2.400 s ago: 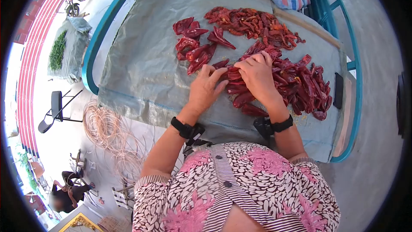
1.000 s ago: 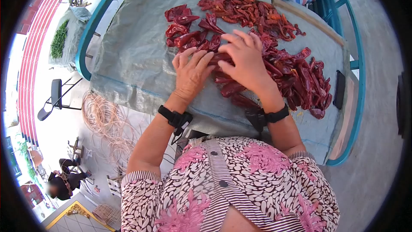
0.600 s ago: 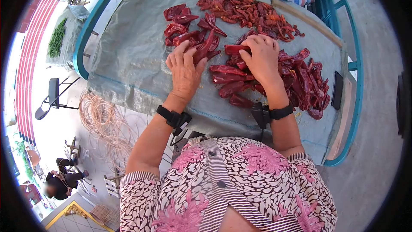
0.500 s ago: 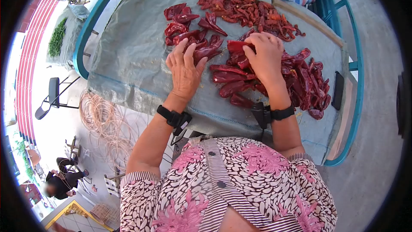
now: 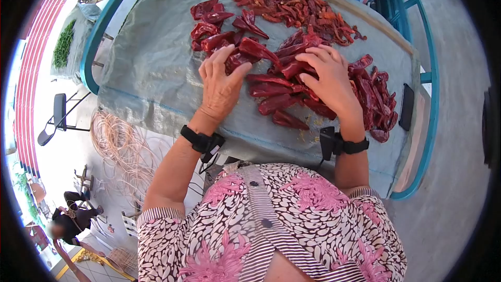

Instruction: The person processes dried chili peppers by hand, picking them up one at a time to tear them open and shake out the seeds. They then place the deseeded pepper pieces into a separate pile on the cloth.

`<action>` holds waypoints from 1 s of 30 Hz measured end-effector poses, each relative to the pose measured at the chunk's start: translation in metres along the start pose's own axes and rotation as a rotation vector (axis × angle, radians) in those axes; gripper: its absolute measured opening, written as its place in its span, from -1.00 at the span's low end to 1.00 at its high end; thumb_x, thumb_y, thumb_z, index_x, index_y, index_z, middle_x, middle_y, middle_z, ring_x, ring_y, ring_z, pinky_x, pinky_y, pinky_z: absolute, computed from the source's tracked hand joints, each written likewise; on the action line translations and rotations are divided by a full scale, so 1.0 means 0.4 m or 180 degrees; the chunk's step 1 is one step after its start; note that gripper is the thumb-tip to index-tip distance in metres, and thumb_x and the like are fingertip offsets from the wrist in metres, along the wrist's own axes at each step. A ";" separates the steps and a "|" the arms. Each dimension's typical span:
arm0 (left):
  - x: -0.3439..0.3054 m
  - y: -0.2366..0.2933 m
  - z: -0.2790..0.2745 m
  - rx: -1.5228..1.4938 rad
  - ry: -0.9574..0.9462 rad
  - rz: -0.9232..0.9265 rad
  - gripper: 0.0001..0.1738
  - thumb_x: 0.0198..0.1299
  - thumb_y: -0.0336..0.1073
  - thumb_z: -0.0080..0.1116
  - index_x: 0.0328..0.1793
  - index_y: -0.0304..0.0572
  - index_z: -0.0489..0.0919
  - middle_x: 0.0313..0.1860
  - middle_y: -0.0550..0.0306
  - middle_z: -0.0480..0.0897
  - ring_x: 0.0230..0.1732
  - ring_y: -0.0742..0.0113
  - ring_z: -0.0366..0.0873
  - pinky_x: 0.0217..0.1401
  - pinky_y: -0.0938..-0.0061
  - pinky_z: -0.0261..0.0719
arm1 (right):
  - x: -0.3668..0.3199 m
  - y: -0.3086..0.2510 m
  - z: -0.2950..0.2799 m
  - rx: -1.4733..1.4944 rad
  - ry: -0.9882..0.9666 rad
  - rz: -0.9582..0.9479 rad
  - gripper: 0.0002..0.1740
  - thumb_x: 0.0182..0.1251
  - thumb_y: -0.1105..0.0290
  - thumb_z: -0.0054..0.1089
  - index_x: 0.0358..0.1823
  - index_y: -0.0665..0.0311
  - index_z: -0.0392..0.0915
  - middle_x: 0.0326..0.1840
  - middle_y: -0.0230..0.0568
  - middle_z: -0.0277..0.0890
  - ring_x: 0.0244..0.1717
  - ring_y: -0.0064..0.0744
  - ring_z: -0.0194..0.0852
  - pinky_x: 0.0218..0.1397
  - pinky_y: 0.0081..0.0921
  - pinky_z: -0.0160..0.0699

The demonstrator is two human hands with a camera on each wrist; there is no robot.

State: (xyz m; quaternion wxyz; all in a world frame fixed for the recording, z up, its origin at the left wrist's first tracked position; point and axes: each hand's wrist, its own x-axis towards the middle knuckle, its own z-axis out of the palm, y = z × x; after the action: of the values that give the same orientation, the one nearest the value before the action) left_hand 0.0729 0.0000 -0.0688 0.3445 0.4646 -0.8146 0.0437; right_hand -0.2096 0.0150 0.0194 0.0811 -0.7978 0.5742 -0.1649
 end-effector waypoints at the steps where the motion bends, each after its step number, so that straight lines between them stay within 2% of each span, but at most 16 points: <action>1: 0.003 0.010 -0.006 -0.0081 -0.0126 0.0007 -0.66 0.20 -0.21 0.44 0.12 0.31 0.74 0.59 0.09 0.33 0.58 -0.07 0.23 0.57 -0.03 0.17 | 0.003 0.002 0.014 -0.0045 0.0064 -0.0037 -0.59 0.24 0.31 0.43 0.15 0.01 0.69 0.31 -0.27 0.59 0.55 -0.04 0.25 0.62 0.00 0.08; 3: 0.012 0.032 -0.022 -0.0217 -0.0369 0.0022 -0.68 0.13 -0.22 0.47 0.04 0.34 0.80 0.65 0.14 0.29 0.64 -0.06 0.16 0.62 -0.05 0.12 | 0.008 0.008 0.028 -0.0089 0.0170 -0.0086 -0.59 0.22 0.34 0.43 0.13 0.00 0.69 0.28 -0.30 0.61 0.53 -0.04 0.28 0.61 0.01 0.09; 6: 0.025 0.042 -0.030 -0.0195 -0.0639 0.0079 -0.66 0.12 -0.20 0.49 0.05 0.41 0.81 0.72 0.21 0.21 0.71 -0.07 0.03 0.67 -0.09 0.04 | 0.018 0.016 0.029 -0.0127 0.0344 -0.0183 -0.64 0.22 0.39 0.42 0.07 -0.01 0.69 0.18 -0.36 0.65 0.46 -0.10 0.37 0.59 0.02 0.11; 8: 0.027 0.038 -0.033 -0.0234 -0.0716 0.0108 -0.66 0.12 -0.20 0.48 0.05 0.38 0.82 0.74 0.21 0.19 0.72 -0.08 -0.01 0.67 -0.11 0.02 | 0.021 0.020 0.015 -0.0206 0.0566 -0.0321 -0.68 0.23 0.41 0.41 0.02 -0.02 0.68 0.09 -0.41 0.69 0.38 -0.17 0.47 0.56 0.01 0.14; 11: 0.024 0.030 -0.025 -0.0224 -0.0752 0.0149 -0.70 0.15 -0.20 0.47 0.03 0.32 0.82 0.73 0.21 0.20 0.72 -0.09 -0.02 0.68 -0.13 0.00 | 0.024 0.012 -0.012 -0.0333 0.0361 -0.0118 -0.71 0.26 0.41 0.40 0.01 -0.01 0.65 -0.03 -0.46 0.72 0.19 -0.25 0.59 0.52 -0.02 0.18; 14: 0.022 0.022 -0.018 -0.0256 -0.0617 0.0209 -0.75 0.19 -0.26 0.42 0.01 0.18 0.78 0.71 0.18 0.22 0.71 -0.12 0.03 0.67 -0.13 0.01 | 0.034 -0.001 -0.017 -0.0157 0.0529 -0.0139 -0.69 0.30 0.38 0.39 0.06 0.03 0.62 -0.08 -0.44 0.73 0.07 -0.23 0.63 0.45 -0.07 0.26; 17: 0.014 0.017 -0.012 -0.0299 -0.0288 0.0169 -0.79 0.24 -0.34 0.34 0.00 0.02 0.68 0.68 0.08 0.26 0.68 -0.15 0.11 0.65 -0.11 0.03 | 0.075 -0.045 0.006 0.1061 0.1099 0.0013 -0.63 0.31 0.35 0.41 0.13 0.08 0.59 -0.05 -0.36 0.73 0.07 -0.20 0.63 0.37 -0.11 0.33; 20: 0.005 0.010 0.002 -0.0286 0.0116 -0.0034 -0.80 0.29 -0.39 0.27 0.02 -0.09 0.57 0.63 -0.05 0.31 0.64 -0.16 0.19 0.63 -0.09 0.07 | 0.089 -0.061 0.015 0.0729 0.1190 -0.0093 -0.56 0.31 0.33 0.42 0.21 0.10 0.57 -0.01 -0.28 0.73 0.08 -0.16 0.63 0.32 -0.15 0.38; 21: 0.003 0.005 0.007 -0.0275 0.0257 -0.0121 -0.79 0.31 -0.41 0.24 0.03 -0.12 0.53 0.62 -0.10 0.32 0.62 -0.16 0.21 0.61 -0.08 0.08 | 0.082 -0.048 0.026 0.0318 0.0867 -0.0220 -0.48 0.27 0.32 0.45 0.26 0.08 0.56 0.09 -0.25 0.70 0.19 -0.15 0.58 0.40 -0.08 0.31; 24: -0.002 -0.005 0.016 -0.0297 0.0429 -0.0362 -0.79 0.36 -0.39 0.21 0.07 -0.11 0.48 0.59 -0.15 0.34 0.58 -0.16 0.25 0.59 -0.06 0.10 | 0.067 -0.030 0.071 -0.0509 0.0636 -0.0336 -0.45 0.22 0.31 0.49 0.26 0.07 0.58 0.20 -0.25 0.67 0.31 -0.15 0.48 0.53 0.05 0.17; 25: -0.001 -0.007 0.017 -0.0280 0.0527 -0.0412 -0.75 0.37 -0.38 0.21 0.12 -0.11 0.46 0.59 -0.15 0.34 0.57 -0.16 0.26 0.58 -0.06 0.10 | 0.068 -0.026 0.079 -0.0464 0.0594 -0.0331 -0.44 0.15 0.31 0.53 0.23 0.07 0.62 0.18 -0.27 0.64 0.39 -0.16 0.39 0.62 0.17 0.00; 28: -0.001 -0.010 0.020 -0.0198 0.0758 -0.0518 -0.63 0.41 -0.34 0.21 0.27 -0.07 0.41 0.59 -0.14 0.32 0.55 -0.16 0.28 0.57 -0.05 0.10 | 0.071 -0.033 0.054 -0.0647 0.0004 -0.0118 -0.43 0.12 0.31 0.56 0.22 0.06 0.64 0.12 -0.31 0.59 0.40 -0.14 0.37 0.63 0.17 -0.02; 30: 0.000 -0.012 0.026 -0.0105 0.0870 -0.0543 -0.54 0.42 -0.31 0.22 0.38 -0.05 0.37 0.60 -0.13 0.32 0.55 -0.16 0.28 0.57 -0.06 0.10 | 0.071 -0.026 0.072 -0.0641 -0.0005 -0.0112 -0.46 0.08 0.34 0.56 0.16 0.03 0.66 0.09 -0.33 0.56 0.38 -0.15 0.37 0.63 0.20 -0.02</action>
State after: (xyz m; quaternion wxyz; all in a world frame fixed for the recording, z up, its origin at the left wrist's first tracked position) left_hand 0.0713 -0.0068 -0.0780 0.4621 0.5162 -0.7183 0.0637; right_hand -0.1820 -0.0101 0.0006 -0.0019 -0.8120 0.5738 -0.1072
